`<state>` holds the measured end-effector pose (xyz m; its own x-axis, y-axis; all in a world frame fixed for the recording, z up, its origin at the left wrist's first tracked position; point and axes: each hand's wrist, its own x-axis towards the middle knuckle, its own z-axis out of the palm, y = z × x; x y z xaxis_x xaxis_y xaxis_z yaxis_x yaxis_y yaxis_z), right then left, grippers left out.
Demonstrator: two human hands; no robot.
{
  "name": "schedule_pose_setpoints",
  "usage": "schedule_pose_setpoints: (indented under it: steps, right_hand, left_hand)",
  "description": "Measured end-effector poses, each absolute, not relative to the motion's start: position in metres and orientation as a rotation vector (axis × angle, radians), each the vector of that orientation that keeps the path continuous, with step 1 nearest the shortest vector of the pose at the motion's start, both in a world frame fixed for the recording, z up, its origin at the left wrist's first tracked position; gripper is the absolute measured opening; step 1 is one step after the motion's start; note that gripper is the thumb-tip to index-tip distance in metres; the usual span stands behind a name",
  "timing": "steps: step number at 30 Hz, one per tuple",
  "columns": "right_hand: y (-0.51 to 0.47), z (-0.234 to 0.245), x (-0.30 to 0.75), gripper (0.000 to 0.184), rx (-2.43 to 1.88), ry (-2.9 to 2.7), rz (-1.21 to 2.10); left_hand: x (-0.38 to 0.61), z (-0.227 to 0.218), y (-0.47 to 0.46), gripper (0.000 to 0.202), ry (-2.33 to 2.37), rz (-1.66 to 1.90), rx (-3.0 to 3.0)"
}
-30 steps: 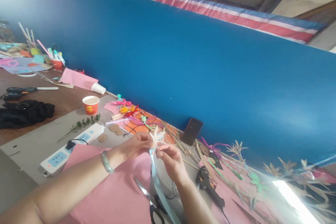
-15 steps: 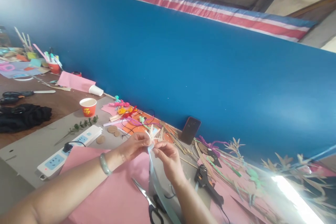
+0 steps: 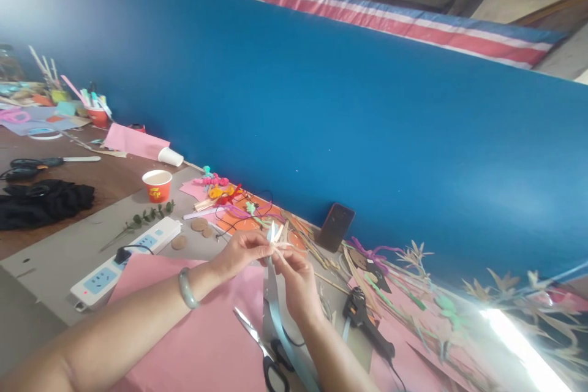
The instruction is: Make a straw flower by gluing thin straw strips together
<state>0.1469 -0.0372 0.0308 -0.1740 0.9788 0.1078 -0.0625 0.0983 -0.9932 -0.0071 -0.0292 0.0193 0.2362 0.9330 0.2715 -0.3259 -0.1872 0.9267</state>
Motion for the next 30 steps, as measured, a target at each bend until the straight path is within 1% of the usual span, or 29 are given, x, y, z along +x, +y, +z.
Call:
schedule_pose_setpoints:
  steps: [6, 11, 18, 30]
  right_hand:
    - [-0.04, 0.03, 0.146, 0.019, -1.021, -1.343, 1.162]
    - [-0.044, 0.031, 0.146, 0.017, -1.064, -1.395, 1.017]
    - [-0.045, 0.033, 0.145, 0.019, -1.034, -1.416, 1.086]
    - [-0.037, 0.017, 0.149, 0.017, -0.934, -1.336, 1.194]
  left_hand:
    - [-0.004, 0.013, -0.027, 0.022, 0.655, 1.283, 1.123]
    - [-0.001, 0.012, -0.026, 0.021, 0.577, 1.282, 0.983]
    - [0.0, 0.014, -0.026, 0.02, 0.489, 1.294, 0.955]
    - [0.001, 0.014, -0.028, 0.022, 0.49, 1.295, 0.913]
